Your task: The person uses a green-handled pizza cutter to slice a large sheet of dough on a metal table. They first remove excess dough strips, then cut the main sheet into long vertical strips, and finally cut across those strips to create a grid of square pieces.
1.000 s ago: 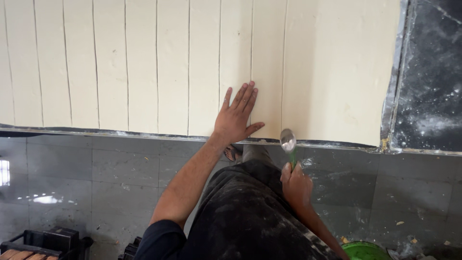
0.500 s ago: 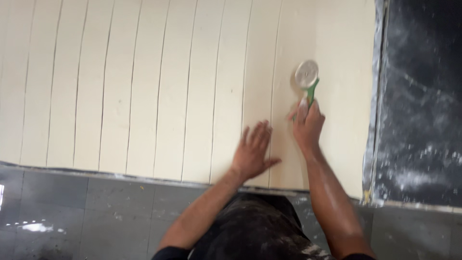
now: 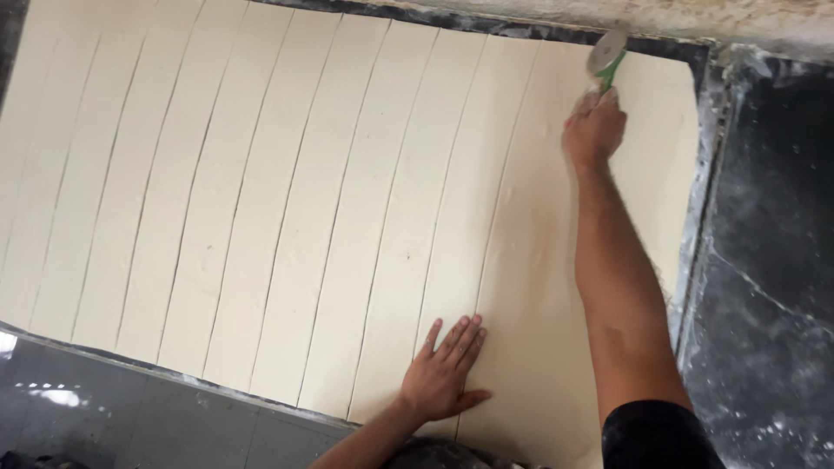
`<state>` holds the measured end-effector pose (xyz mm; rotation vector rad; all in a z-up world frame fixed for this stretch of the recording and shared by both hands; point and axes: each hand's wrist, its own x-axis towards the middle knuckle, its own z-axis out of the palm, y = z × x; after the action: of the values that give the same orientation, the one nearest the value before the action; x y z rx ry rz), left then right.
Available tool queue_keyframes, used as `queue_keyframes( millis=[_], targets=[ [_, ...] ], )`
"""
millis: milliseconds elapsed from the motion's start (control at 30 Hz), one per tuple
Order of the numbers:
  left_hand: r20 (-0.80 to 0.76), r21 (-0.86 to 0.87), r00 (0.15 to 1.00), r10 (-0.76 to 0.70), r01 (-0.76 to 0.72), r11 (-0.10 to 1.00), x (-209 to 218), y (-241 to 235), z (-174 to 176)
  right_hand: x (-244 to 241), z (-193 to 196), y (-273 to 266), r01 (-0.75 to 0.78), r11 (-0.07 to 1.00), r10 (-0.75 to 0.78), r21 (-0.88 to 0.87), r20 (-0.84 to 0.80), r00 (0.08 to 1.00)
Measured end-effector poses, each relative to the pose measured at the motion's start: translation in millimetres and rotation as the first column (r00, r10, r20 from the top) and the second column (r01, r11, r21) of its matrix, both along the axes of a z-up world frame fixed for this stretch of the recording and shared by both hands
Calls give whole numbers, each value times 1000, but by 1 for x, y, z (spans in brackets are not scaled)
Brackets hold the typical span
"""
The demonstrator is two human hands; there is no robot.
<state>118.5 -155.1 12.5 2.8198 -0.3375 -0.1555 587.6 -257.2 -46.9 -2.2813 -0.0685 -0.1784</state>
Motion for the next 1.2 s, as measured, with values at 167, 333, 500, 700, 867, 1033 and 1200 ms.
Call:
queue_keyframes(
  millis=[167, 333, 500, 700, 867, 1033, 1200],
  targets=[
    [15, 51, 1000, -10, 9, 999, 1, 0, -1, 28, -21, 1, 103, 973, -39, -209, 289, 957],
    [-3, 88, 1000, -18, 18, 996, 0, -2, -4, 8, 27, 10, 103, 995, -104, -15, -113, 988],
    [-9, 74, 1000, -20, 21, 997, 2, -2, -5, 19, 16, 6, 84, 989, -83, -118, 10, 996],
    [-12, 80, 1000, -16, 17, 997, 1, -2, -5, 61, -22, -5, 75, 965, -65, -250, 48, 997],
    [-21, 30, 1000, -2, 3, 1000, 2, -2, -3, 23, -18, -15, 50, 963, -54, -267, -8, 999],
    [-31, 2, 1000, 1, 0, 1000, -1, -2, 0, -68, 0, -30, 8, 963, -26, -268, -65, 998],
    [3, 1, 1000, 1, -1, 1000, -5, -3, -1, -143, 13, -40, -12, 956, -17, -293, -95, 995]
  ],
)
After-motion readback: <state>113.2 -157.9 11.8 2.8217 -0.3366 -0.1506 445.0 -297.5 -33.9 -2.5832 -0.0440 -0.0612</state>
